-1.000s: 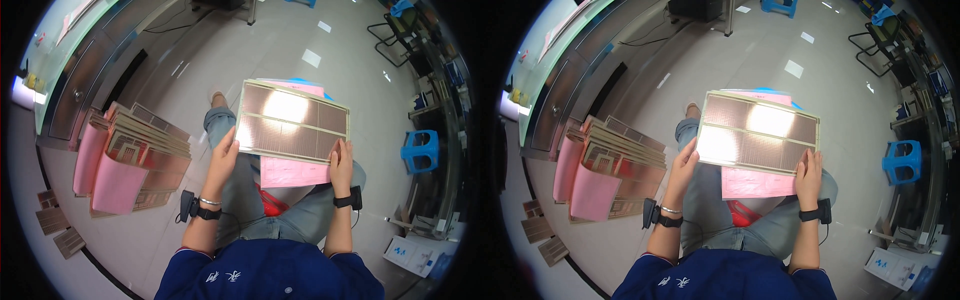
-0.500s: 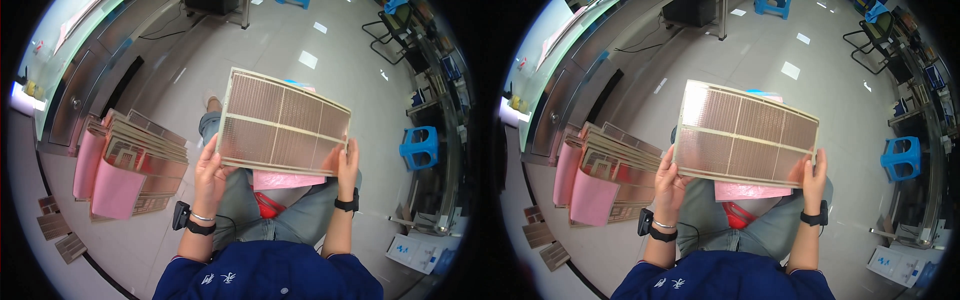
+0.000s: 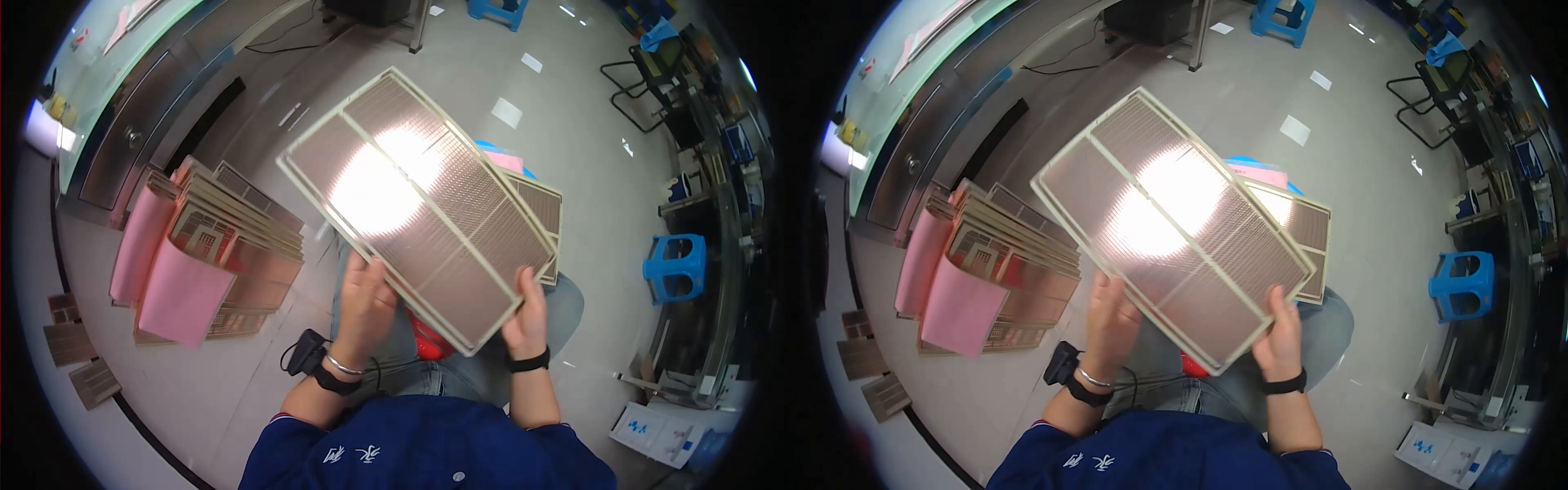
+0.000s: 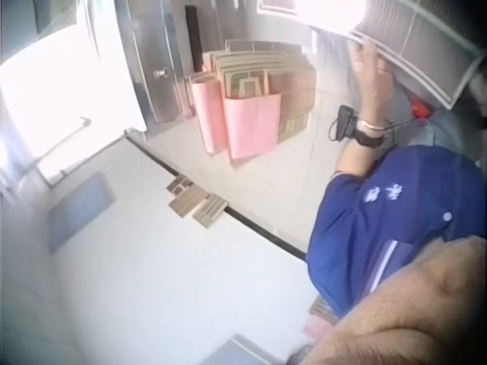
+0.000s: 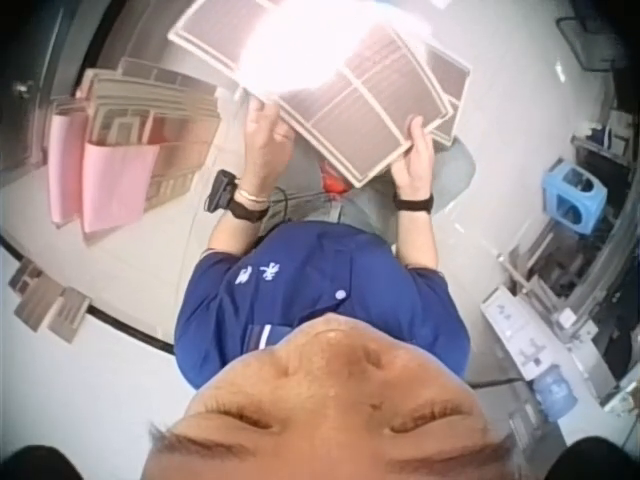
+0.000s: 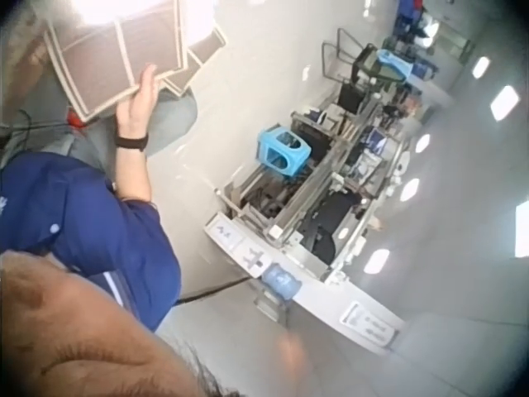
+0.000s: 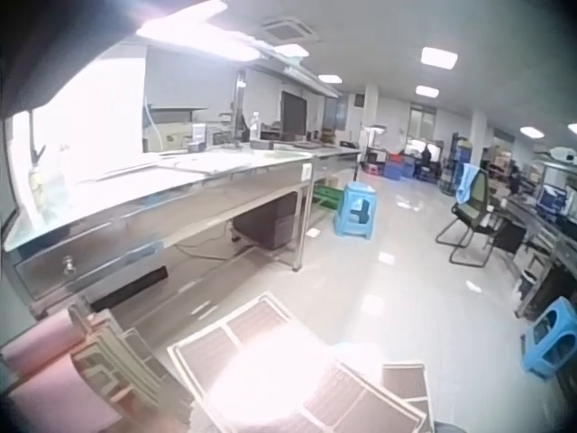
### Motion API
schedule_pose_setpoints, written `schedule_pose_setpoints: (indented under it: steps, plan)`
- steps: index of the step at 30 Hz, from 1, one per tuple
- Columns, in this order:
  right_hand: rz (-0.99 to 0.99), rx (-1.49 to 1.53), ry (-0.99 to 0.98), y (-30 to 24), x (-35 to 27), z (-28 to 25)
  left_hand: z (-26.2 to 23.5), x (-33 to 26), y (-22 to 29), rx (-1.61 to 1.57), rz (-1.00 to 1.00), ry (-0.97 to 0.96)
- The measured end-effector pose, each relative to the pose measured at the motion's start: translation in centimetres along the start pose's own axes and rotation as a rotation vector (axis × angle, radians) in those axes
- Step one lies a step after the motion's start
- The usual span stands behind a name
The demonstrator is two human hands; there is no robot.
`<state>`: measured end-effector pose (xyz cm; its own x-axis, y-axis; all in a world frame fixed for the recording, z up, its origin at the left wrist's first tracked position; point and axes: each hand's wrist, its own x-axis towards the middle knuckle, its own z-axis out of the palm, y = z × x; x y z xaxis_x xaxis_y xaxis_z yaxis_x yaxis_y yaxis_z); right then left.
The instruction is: The person picks up a stack of circuit boards and pink papers from a desk, then sits down to inspect each board by holding it up to the light and turning it over before placing it on a separate stack.
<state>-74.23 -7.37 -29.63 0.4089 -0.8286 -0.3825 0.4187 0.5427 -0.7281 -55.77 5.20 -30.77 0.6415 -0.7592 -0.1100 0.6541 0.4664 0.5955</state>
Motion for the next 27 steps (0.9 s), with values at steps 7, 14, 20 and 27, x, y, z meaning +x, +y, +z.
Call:
schedule_pose_setpoints:
  steps: [7, 14, 20, 27]
  plan:
    - [0.055, -0.129, -0.168, -0.7, -1.2, 0.3, -0.3, 0.4, 2.0, 0.099, -0.059, 0.142]
    - [0.054, -0.308, -0.262, -2.3, 0.4, 0.8, -0.9, 0.7, 1.7, 0.203, -0.192, 0.058]
    - [-0.003, -0.314, -0.347, -2.3, 0.8, 0.7, 0.4, 1.3, 1.3, 0.086, -0.201, -0.036]
    - [-0.071, -0.116, -0.243, 0.3, -0.3, 2.9, 0.0, -1.4, -1.3, -0.01, -0.174, -0.037]
